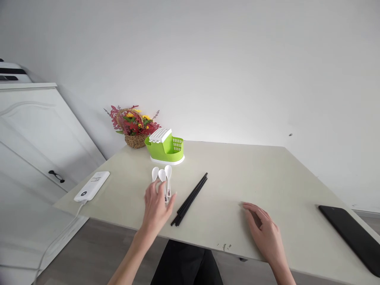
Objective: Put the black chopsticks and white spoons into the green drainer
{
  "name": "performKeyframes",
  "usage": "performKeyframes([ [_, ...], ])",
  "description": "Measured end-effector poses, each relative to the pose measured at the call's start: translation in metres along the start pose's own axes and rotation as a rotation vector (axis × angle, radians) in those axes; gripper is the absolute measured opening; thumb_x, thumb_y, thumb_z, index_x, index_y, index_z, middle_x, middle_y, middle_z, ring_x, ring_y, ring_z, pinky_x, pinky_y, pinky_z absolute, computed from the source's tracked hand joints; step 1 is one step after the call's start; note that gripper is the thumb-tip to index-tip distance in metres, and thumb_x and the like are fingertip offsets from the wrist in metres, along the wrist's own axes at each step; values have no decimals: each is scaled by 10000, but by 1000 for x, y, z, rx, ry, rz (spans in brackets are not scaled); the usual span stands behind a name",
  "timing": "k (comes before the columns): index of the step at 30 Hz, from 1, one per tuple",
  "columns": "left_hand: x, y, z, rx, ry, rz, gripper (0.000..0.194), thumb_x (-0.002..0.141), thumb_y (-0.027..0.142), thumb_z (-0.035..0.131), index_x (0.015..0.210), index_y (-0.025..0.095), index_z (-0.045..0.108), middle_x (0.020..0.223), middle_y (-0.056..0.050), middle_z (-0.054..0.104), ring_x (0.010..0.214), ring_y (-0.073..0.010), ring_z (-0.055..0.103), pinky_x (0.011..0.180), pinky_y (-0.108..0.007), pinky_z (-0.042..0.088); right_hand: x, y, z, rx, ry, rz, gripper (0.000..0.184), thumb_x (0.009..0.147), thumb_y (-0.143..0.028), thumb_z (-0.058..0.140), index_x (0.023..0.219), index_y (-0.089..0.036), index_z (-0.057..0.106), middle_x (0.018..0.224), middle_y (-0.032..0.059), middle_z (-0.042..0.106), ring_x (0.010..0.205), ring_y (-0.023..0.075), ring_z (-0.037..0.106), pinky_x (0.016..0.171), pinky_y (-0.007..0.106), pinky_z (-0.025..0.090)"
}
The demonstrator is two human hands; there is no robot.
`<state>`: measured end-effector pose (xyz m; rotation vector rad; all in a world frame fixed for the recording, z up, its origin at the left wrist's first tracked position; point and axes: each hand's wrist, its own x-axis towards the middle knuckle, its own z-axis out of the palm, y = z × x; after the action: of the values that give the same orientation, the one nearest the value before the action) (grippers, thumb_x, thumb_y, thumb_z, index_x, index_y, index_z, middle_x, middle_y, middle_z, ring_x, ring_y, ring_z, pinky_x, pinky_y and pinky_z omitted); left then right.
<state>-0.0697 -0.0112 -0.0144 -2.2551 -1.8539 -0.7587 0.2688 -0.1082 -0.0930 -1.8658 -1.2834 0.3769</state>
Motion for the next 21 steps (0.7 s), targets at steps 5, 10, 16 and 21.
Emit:
performKeyframes([
  [5, 8, -45, 12, 114, -69, -207, 771, 982, 563, 514, 1505, 14, 374, 1522, -347, 419, 1466, -475, 349, 1149, -657, 311, 1, 3, 2, -1, -3, 9, 454, 925, -631, 479, 1139, -341, 755, 1308, 27, 730, 1155, 296, 687, 800, 360, 584],
  [10, 17, -43, 25, 169, -243, -242, 870, 987, 651, 429, 1531, -26, 374, 1514, -364, 463, 1465, -494, 376, 1176, -669, 248, 3, 7, 4, 3, -3, -5, 436, 927, -611, 487, 1145, -344, 755, 1301, 24, 734, 1169, 299, 682, 817, 364, 579],
  [16, 27, -29, 39, 252, -267, -230, 799, 1020, 533, 459, 1555, -50, 349, 1565, -397, 379, 1476, -518, 363, 1183, -659, 253, 2, 7, 4, 1, -19, 18, 424, 938, -608, 483, 1157, -359, 747, 1340, 4, 715, 1227, 289, 659, 880, 368, 565],
  [21, 19, -44, 44, 320, -220, -213, 563, 1047, 268, 375, 1532, -13, 422, 1593, -348, 382, 1488, -463, 377, 1192, -623, 280, 3, 3, 3, 10, -26, 21, 424, 941, -609, 475, 1152, -359, 745, 1331, 7, 717, 1217, 285, 659, 869, 365, 565],
])
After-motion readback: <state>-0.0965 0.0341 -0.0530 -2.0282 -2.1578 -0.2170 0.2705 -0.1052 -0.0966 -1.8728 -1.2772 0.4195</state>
